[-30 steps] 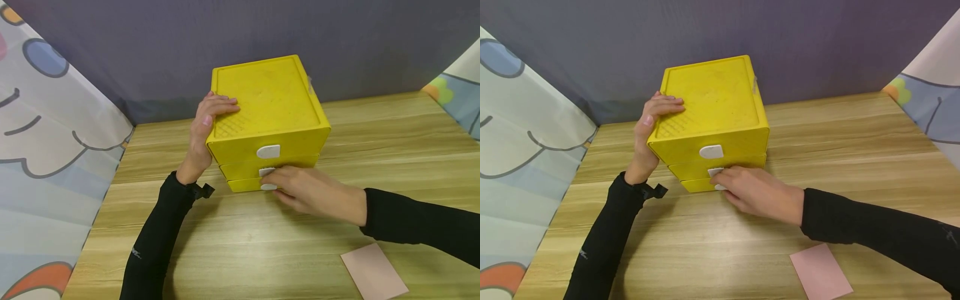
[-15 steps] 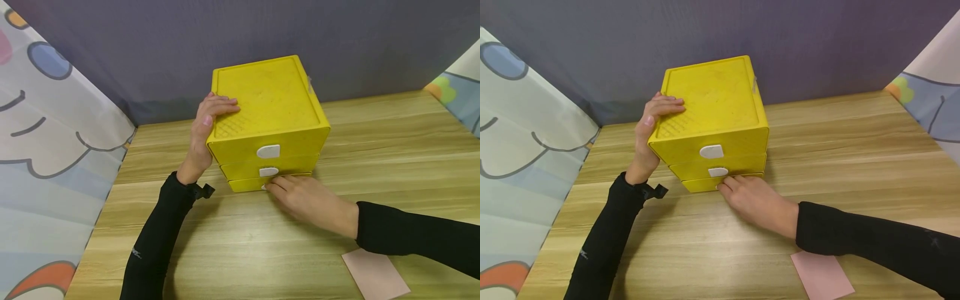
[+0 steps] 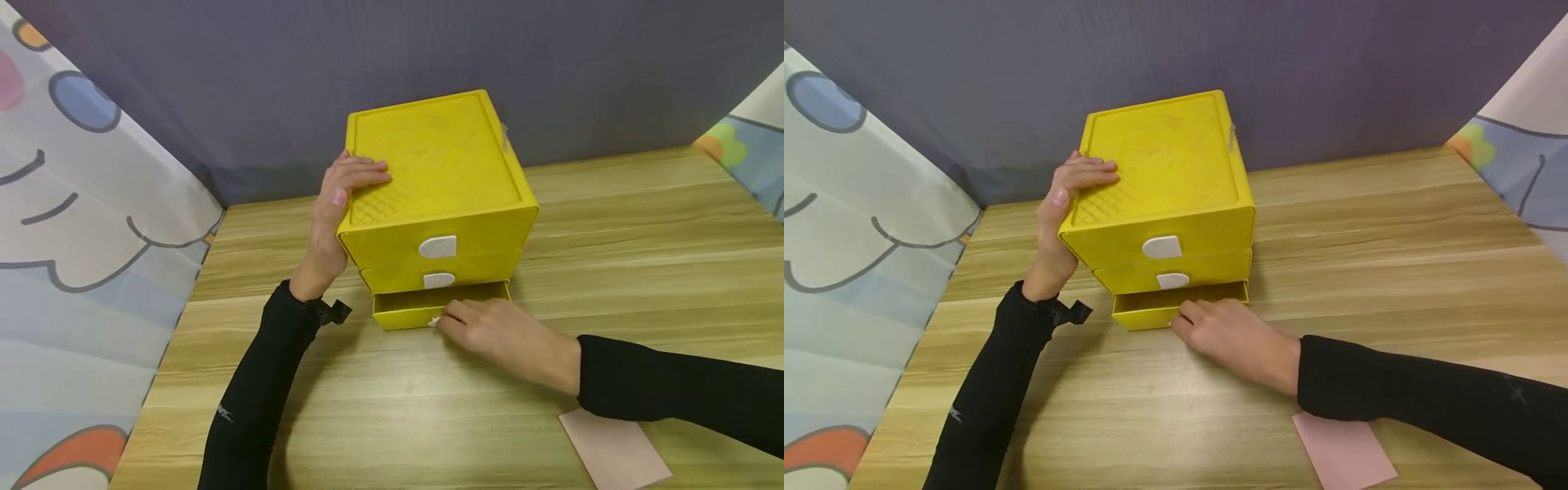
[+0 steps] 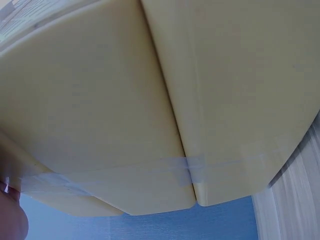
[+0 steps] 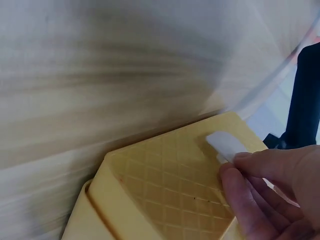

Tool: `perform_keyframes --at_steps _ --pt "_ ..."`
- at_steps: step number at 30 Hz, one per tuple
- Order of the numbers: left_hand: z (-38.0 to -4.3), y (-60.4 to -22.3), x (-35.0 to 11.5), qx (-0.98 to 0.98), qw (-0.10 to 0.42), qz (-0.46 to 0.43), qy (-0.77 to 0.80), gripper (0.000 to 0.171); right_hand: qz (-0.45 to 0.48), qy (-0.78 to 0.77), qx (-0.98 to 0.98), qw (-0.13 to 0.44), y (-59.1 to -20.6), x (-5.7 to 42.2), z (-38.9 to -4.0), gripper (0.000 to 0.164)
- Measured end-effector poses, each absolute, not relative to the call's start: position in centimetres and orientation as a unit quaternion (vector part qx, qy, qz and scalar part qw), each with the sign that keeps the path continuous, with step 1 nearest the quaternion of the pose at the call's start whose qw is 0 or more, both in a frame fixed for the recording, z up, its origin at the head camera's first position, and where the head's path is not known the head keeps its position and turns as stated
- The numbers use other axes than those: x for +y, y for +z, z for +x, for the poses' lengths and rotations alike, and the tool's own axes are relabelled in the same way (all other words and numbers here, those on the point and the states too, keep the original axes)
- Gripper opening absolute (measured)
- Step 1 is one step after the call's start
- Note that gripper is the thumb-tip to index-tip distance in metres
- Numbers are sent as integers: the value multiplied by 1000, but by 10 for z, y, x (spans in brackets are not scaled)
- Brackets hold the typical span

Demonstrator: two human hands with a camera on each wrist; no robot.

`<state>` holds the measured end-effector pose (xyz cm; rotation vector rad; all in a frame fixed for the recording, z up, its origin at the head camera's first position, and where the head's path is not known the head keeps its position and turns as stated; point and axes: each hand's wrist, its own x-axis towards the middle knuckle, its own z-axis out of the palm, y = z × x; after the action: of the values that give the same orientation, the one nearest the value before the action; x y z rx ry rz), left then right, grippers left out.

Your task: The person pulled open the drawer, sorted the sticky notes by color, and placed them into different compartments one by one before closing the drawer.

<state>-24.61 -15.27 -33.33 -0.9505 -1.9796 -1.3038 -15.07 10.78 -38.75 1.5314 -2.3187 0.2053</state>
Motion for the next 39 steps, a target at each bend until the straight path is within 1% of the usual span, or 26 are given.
perform_keyframes --at_steps 6,8,9,10,11,12,15,16,23,25,26,28,29,30,32,33,34,36,39 --pt "-247 -333 -152 -739 294 -355 -492 68 561 80 -799 199 -386 114 -132 32" --pt "-248 -333 -151 -737 295 -355 -494 68 567 85 -793 206 -386 116 -126 32" --pt "-248 -334 -151 -737 295 -354 -495 68 569 86 -790 213 -387 117 -122 28" --pt "-248 -334 -151 -736 295 -354 -496 68 570 87 -787 220 -387 118 -119 20" --pt "-248 -334 -151 -735 295 -354 -497 68 570 87 -784 230 -388 119 -116 17" --pt "-248 -334 -151 -734 295 -354 -498 68 570 89 -781 239 -389 119 -112 21" --pt "-248 -335 -151 -733 296 -353 -501 69 573 94 -771 260 -389 120 -104 48" --pt "-248 -335 -151 -733 296 -352 -501 68 575 96 -768 266 -389 120 -101 53" --pt "-247 -337 -152 -733 294 -346 -507 67 576 106 -770 255 -390 121 -93 50" --pt "-247 -337 -152 -732 293 -346 -509 67 576 111 -778 227 -390 124 -92 33" --pt "-247 -336 -152 -732 294 -346 -509 66 577 113 -783 203 -390 128 -93 24" --pt "-247 -335 -151 -731 295 -349 -507 66 576 105 -801 121 -390 139 -93 7" --pt "-248 -335 -150 -730 297 -350 -507 65 571 94 -812 69 -389 147 -93 8" --pt "-248 -335 -150 -728 299 -351 -507 65 559 83 -825 10 -388 155 -93 16" --pt "-249 -334 -149 -726 301 -353 -507 64 526 43 -845 -88 -388 175 -95 25" --pt "-249 -334 -149 -725 302 -353 -508 65 507 22 -852 -132 -388 184 -98 31" --pt "-249 -334 -148 -724 303 -353 -509 65 488 2 -858 -162 -388 192 -99 37" --pt "-249 -334 -148 -723 303 -352 -512 65 455 -15 -867 -201 -388 205 -102 51" --pt "-249 -335 -149 -722 301 -350 -515 66 431 -41 -872 -227 -392 215 -102 73"
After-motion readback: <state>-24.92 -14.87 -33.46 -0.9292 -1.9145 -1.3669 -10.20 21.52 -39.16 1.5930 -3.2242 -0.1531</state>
